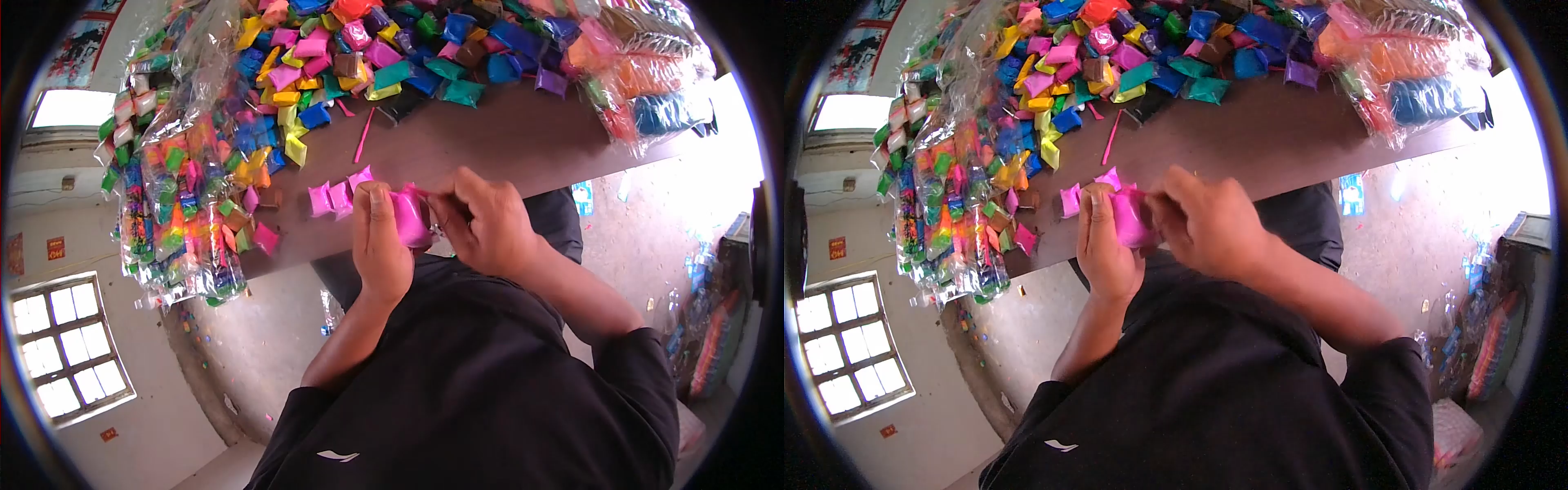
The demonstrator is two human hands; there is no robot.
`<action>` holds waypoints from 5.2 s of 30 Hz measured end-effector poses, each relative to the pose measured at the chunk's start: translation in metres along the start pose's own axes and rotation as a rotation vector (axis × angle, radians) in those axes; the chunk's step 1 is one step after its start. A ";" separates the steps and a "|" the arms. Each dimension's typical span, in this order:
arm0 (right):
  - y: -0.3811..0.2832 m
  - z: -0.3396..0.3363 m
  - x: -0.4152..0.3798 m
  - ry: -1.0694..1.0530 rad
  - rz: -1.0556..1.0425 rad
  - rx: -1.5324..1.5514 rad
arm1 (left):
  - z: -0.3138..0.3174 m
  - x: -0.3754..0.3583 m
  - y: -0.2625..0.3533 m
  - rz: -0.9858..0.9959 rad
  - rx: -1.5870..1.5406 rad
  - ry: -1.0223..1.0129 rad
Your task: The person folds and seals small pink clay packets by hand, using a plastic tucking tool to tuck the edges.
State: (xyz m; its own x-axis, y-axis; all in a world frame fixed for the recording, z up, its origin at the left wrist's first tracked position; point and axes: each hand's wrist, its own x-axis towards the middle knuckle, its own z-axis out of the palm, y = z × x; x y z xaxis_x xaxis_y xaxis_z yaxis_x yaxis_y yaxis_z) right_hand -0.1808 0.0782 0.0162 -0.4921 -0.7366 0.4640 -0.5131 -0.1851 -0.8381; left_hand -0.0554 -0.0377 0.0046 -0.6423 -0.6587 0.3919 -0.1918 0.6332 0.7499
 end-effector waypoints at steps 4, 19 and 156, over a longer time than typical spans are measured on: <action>-0.003 0.001 -0.005 -0.039 -0.032 0.020 | -0.006 0.008 0.015 -0.413 -0.754 -0.050; -0.001 -0.002 -0.004 -0.071 -0.210 0.004 | -0.010 0.012 0.025 -0.807 -0.887 -0.067; 0.020 -0.001 -0.008 -0.010 0.576 0.621 | 0.003 -0.008 0.004 -0.538 -0.919 -0.282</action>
State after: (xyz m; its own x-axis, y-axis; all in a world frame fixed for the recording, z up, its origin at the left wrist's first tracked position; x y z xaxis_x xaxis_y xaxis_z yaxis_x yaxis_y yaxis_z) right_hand -0.1881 0.0814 -0.0036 -0.5505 -0.8306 -0.0837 0.2965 -0.1008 -0.9497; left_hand -0.0531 -0.0291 0.0028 -0.8093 -0.5672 -0.1528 0.0528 -0.3293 0.9427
